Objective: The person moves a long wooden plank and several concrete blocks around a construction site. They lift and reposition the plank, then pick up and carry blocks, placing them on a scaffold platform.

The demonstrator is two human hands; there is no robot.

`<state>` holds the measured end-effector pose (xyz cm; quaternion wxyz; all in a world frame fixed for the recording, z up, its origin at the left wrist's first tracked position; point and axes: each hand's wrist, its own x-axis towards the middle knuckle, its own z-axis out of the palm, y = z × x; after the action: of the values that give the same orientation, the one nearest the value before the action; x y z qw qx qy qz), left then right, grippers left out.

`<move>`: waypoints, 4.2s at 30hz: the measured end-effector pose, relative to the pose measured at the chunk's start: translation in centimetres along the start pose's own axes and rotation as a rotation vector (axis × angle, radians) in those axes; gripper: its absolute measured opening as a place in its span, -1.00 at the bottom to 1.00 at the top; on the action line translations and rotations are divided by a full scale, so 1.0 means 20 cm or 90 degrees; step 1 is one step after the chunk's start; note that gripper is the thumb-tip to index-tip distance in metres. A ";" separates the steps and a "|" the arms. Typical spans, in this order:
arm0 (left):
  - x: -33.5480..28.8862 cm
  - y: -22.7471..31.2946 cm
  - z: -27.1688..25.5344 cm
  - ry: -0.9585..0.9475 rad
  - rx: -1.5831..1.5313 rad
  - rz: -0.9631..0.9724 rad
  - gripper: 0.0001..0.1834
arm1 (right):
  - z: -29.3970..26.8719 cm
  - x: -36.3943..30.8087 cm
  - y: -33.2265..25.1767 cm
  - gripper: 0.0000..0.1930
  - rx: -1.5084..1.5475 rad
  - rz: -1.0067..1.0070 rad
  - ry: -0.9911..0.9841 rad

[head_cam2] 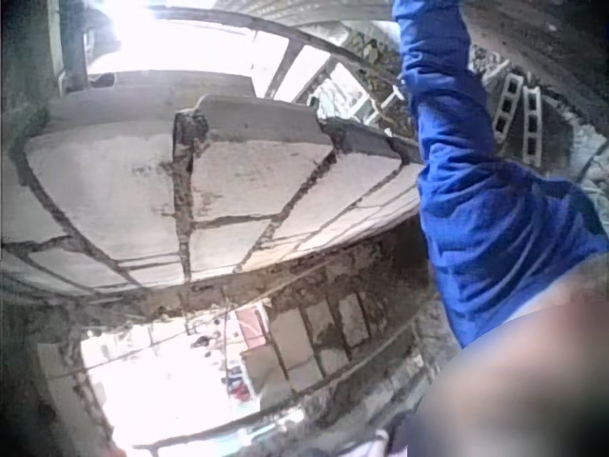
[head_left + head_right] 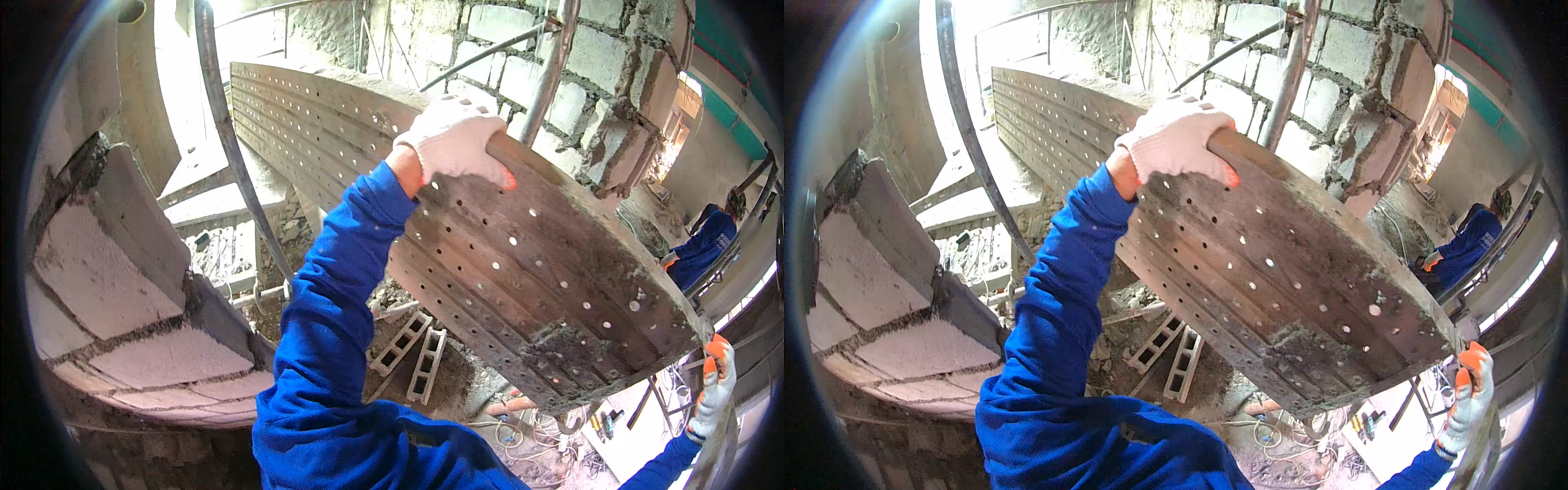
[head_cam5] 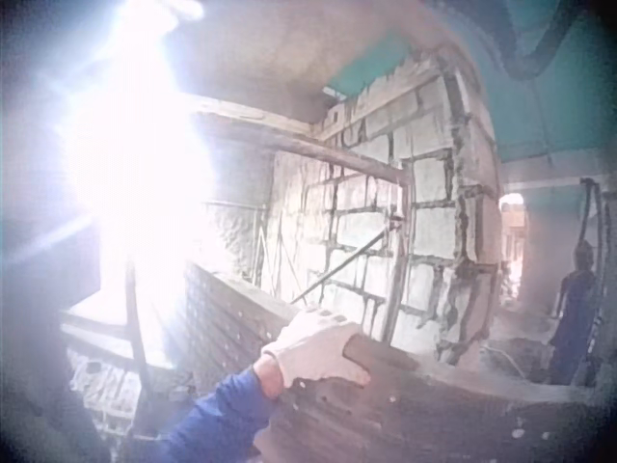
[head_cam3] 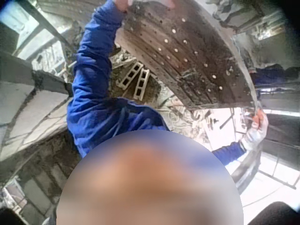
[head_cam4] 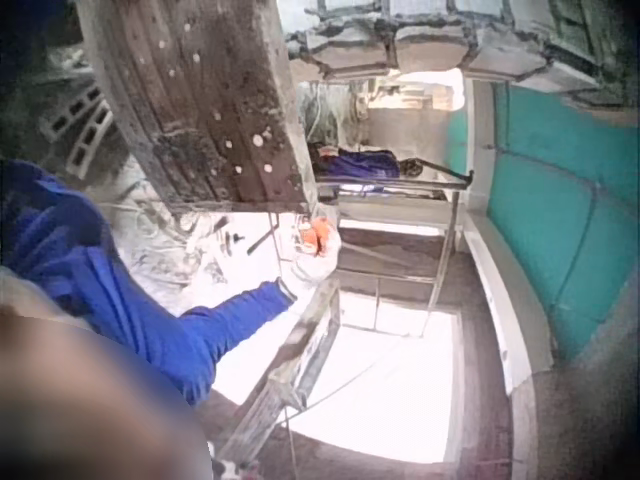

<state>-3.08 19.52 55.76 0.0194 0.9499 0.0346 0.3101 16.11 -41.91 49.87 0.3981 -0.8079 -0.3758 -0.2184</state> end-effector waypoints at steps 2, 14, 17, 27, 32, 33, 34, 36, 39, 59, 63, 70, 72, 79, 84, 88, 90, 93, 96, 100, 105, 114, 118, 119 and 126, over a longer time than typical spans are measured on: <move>0.00 -0.01 0.01 -0.002 -0.017 -0.008 -0.21 | 0.00 0.03 -0.18 -0.53 -0.056 -0.008 0.034; -0.03 -0.05 0.02 0.116 0.021 0.079 -0.10 | 0.89 0.70 -1.52 -0.24 -0.350 -0.443 -0.105; -0.03 -0.06 0.03 0.133 0.002 0.080 -0.10 | 1.09 0.74 -1.55 -0.09 -0.492 -0.353 -0.244; -0.02 -0.08 0.08 0.174 0.006 0.105 -0.09 | 1.31 0.88 -1.35 -0.06 -0.453 -0.198 -0.374; -0.26 -0.03 0.29 0.521 -0.065 0.066 -0.11 | 1.35 0.90 -1.29 -0.10 -0.393 -0.195 -0.351; -0.36 -0.03 0.38 0.534 -0.103 0.028 -0.15 | 1.35 0.90 -1.28 -0.10 -0.398 -0.195 -0.350; -0.47 -0.04 0.46 0.544 -0.142 -0.021 -0.20 | 1.35 0.91 -1.27 -0.10 -0.402 -0.194 -0.347; -0.71 -0.13 0.65 0.563 -0.135 -0.146 -0.26 | 1.35 0.91 -1.25 -0.12 -0.401 -0.205 -0.334; -0.99 -0.38 0.94 0.599 -0.225 -0.434 -0.38 | 1.36 0.91 -1.21 -0.14 -0.361 -0.243 -0.321; -1.49 -0.32 1.31 0.014 -1.360 -0.775 -0.22 | 1.51 0.91 -1.39 -0.11 -0.347 -0.225 -0.299; -1.30 -0.21 1.48 0.240 -1.494 -0.710 -0.12 | 1.50 0.90 -1.40 -0.15 -0.385 -0.191 -0.303; -1.09 -0.04 1.51 0.490 -1.467 -0.630 -0.05 | 1.44 0.88 -1.35 -0.13 -0.348 -0.306 -0.257; -1.10 0.04 1.51 0.521 -1.443 -0.586 -0.05 | 1.38 0.89 -1.34 -0.12 -0.362 -0.308 -0.263; -1.28 0.67 1.62 0.467 -1.537 -0.688 -0.13 | 0.89 0.52 -0.99 -0.11 -0.338 -0.254 -0.256; -1.36 1.13 1.63 0.285 -1.594 -0.781 -0.11 | 0.54 0.31 -0.69 -0.06 -0.276 -0.244 -0.237; -1.46 1.41 1.71 0.131 -1.794 -0.651 -0.25 | 0.27 0.15 -0.55 -0.12 -0.192 -0.153 -0.246; -1.50 1.51 1.79 0.045 -1.834 -0.609 -0.27 | 0.19 0.07 -0.49 -0.10 -0.147 -0.103 -0.231; -1.53 1.50 1.92 -0.017 -1.788 -0.698 -0.26 | 0.16 0.07 -0.42 -0.03 -0.218 -0.198 -0.231; -1.54 1.48 1.98 -0.057 -1.829 -0.660 -0.26 | 0.16 0.07 -0.40 0.01 -0.260 -0.175 -0.250; -1.53 1.48 1.99 -0.042 -1.783 -0.685 -0.24 | 0.19 0.07 -0.40 -0.02 -0.269 -0.139 -0.273; -1.66 1.09 1.93 -0.288 -1.500 -0.697 -0.38 | 0.22 0.11 -0.36 0.01 -0.202 -0.116 -0.299; -1.73 -0.38 1.57 0.253 -1.371 -0.758 0.08 | 0.28 0.11 -0.34 0.04 -0.122 0.009 -0.312; -1.38 -0.33 1.40 0.390 -1.315 -0.654 -0.05 | 0.23 0.11 -0.40 -0.18 -0.125 0.089 -0.279; -1.28 -0.27 1.38 0.418 -1.235 -0.676 -0.07 | 0.20 0.12 -0.38 -0.19 -0.227 0.131 -0.301; -1.11 -0.19 1.35 0.486 -1.232 -0.699 0.02 | 0.19 0.10 -0.33 -0.13 -0.394 -0.074 -0.297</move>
<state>-5.16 21.13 20.71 0.8521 0.2428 0.1931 0.4215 12.42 -35.28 52.13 0.0266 -0.8952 -0.4175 -0.1539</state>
